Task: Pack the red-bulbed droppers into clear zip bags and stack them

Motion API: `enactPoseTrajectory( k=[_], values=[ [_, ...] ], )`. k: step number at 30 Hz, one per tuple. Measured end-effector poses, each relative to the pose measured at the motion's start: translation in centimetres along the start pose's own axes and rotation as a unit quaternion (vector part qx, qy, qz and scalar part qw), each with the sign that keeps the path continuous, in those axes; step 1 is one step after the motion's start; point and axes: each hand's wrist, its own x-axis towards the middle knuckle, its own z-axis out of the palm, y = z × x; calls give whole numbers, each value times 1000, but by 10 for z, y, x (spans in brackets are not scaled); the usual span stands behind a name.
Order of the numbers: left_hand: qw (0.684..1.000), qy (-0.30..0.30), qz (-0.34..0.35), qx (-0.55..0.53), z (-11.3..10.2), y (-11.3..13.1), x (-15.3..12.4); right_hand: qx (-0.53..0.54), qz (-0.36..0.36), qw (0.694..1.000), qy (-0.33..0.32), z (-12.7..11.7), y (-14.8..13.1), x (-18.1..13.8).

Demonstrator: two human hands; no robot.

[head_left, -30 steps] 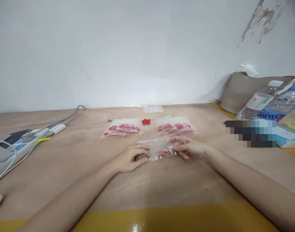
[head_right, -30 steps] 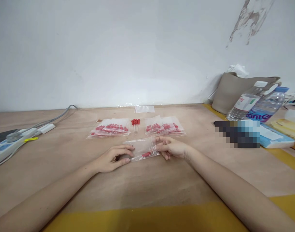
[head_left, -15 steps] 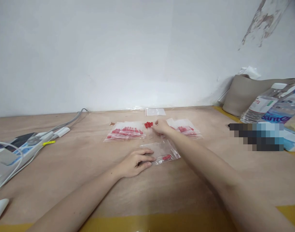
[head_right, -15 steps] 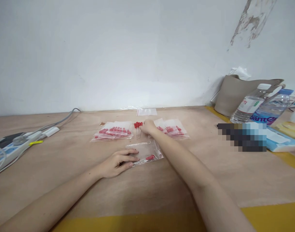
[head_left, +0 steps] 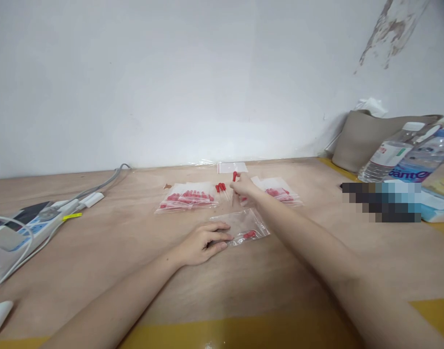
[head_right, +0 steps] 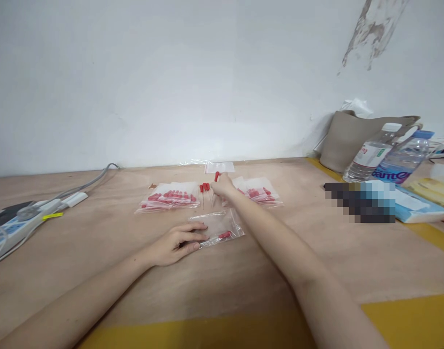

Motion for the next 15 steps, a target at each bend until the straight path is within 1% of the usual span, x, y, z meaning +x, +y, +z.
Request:
enactPoseTrajectory(
  k=[2,3,4,6,8,10,12,15],
  values=[
    [1000,1,-3,0,0,0,0,43,-40,998,25,-17,16,-18],
    [1000,1,-5,0,0,-1,1,100,-89,990,45,-26,26,-29],
    [1000,0,-8,1,0,-1,1,143,-122,980,63,-34,37,-40],
    [1000,-3,-12,1,0,-1,1,201,-147,963,99,-49,57,-60],
    [1000,-2,-11,-1,0,-2,1,225,-139,955,132,-61,72,-75],
    [1000,2,-9,-1,0,-1,1,236,-119,953,149,-67,80,-84],
    [1000,2,-7,0,0,0,2,250,-96,951,153,-68,82,-89],
    [1000,-1,-12,2,-1,2,2,299,-49,942,146,-61,80,-93]
  ],
)
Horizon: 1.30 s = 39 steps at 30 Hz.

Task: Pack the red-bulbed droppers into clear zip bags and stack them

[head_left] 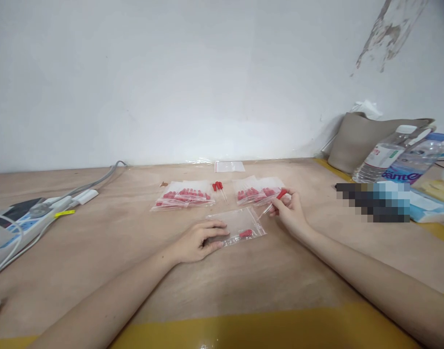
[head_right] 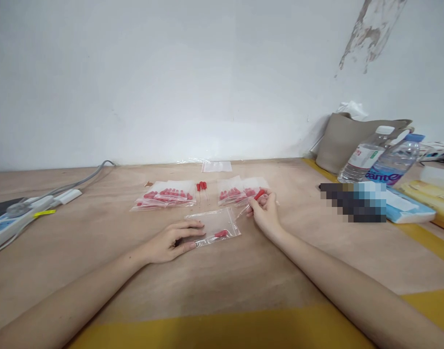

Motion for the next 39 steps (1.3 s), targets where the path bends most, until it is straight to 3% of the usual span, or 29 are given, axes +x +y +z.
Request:
enactPoseTrajectory(
  k=[5,8,14,19,22,24,30,39],
  values=[
    [1000,10,-10,2,-1,3,-1,113,128,982,-83,11,2,-13],
    [1000,14,-11,3,-1,3,-2,114,168,971,-125,7,1,-17],
    [1000,20,-13,0,-1,2,-2,-28,175,946,-271,-9,-3,-8],
    [1000,24,-9,-15,0,0,-1,-68,132,919,-365,-1,-7,-10],
    [1000,25,-6,-17,0,0,-1,-92,64,931,-347,7,-8,-16],
    [1000,23,-7,-14,0,1,0,-95,57,942,-316,9,-6,-19],
    [1000,9,-12,-7,-1,1,0,-109,108,926,-346,4,-6,-17],
    [1000,10,-10,-4,1,-2,-2,4,175,903,-392,-9,-10,-9]
  ],
)
